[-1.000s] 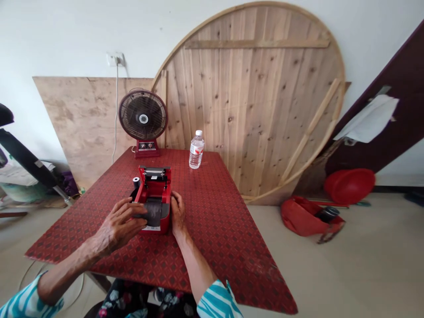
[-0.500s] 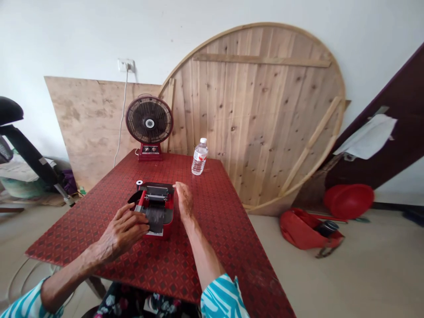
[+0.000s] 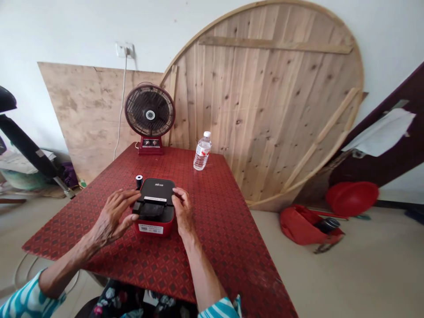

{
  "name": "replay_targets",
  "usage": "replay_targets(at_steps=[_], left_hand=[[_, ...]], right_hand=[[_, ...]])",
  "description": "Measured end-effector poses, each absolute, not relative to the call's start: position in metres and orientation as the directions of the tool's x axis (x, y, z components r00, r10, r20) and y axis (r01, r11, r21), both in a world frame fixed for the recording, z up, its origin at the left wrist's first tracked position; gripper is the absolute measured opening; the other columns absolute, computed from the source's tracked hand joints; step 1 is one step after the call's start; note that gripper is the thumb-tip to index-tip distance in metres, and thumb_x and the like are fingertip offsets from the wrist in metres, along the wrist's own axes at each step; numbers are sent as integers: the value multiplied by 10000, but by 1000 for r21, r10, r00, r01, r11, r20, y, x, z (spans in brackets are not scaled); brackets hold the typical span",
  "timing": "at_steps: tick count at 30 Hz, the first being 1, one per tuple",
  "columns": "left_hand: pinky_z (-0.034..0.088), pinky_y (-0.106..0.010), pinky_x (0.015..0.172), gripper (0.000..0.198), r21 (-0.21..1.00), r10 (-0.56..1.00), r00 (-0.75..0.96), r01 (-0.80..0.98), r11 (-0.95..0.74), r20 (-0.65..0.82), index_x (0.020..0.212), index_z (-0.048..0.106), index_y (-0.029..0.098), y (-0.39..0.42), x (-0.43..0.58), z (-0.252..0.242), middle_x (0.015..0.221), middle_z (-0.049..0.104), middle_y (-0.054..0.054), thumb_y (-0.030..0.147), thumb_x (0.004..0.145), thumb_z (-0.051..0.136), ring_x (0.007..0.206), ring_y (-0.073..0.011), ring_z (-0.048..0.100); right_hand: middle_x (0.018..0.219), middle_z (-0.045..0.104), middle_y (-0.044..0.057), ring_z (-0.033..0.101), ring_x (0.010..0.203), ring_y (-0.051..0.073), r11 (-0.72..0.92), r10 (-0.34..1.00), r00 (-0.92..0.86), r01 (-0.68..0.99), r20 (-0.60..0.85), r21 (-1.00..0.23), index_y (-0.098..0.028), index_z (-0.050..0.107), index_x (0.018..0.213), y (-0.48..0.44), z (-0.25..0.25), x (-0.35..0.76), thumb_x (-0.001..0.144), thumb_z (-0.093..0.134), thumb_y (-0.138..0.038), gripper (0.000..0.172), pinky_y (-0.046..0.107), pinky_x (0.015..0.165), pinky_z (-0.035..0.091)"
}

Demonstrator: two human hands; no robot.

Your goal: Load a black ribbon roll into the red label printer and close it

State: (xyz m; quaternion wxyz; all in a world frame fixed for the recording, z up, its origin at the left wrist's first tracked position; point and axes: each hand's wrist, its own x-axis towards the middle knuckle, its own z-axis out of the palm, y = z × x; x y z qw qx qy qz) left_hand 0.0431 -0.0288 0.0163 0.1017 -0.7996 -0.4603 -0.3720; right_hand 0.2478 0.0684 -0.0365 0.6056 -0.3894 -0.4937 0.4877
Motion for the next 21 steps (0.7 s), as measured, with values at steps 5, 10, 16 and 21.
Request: replay_targets(at_steps=[5, 10, 16, 21], left_hand=[[304, -485, 1080, 482, 139, 703, 329, 843, -519, 630, 1274, 546, 171, -17, 38, 2, 1286, 617, -135, 504, 970, 374, 1225, -272, 527], [287, -472, 1096, 492, 120, 698, 328, 852, -510, 636, 1271, 562, 175, -18, 39, -4, 1275, 631, -126, 518, 961, 393, 1228, -267, 526], [302, -481, 1087, 439, 110, 692, 334, 852, -512, 640, 1242, 587, 175, -16, 36, -3, 1247, 649, -120, 471, 963, 420, 1206, -265, 543], [389, -444, 1033, 405, 409, 773, 236, 739, -536, 589, 1187, 643, 213, -12, 28, -6, 1237, 644, -117, 436, 978, 376, 1154, -246, 577]], right_hand=[[1162, 657, 37, 570, 1110, 242, 175, 984, 10, -231, 178, -957, -254, 673, 1043, 65, -33, 248, 749, 635, -377, 321, 409, 981, 432], [1190, 642, 31, 547, 1156, 237, 206, 977, -20, -205, 215, -957, -272, 654, 1097, 65, -33, 247, 765, 599, -344, 344, 422, 1025, 411], [1253, 601, 41, 534, 1195, 228, 297, 951, -28, -192, 308, -936, -270, 617, 1158, 68, -29, 244, 754, 562, -296, 408, 428, 1071, 390], [1235, 608, 60, 559, 1169, 230, 293, 954, -20, -152, 300, -944, -235, 610, 1156, 71, -27, 242, 723, 559, -298, 440, 425, 1065, 407]])
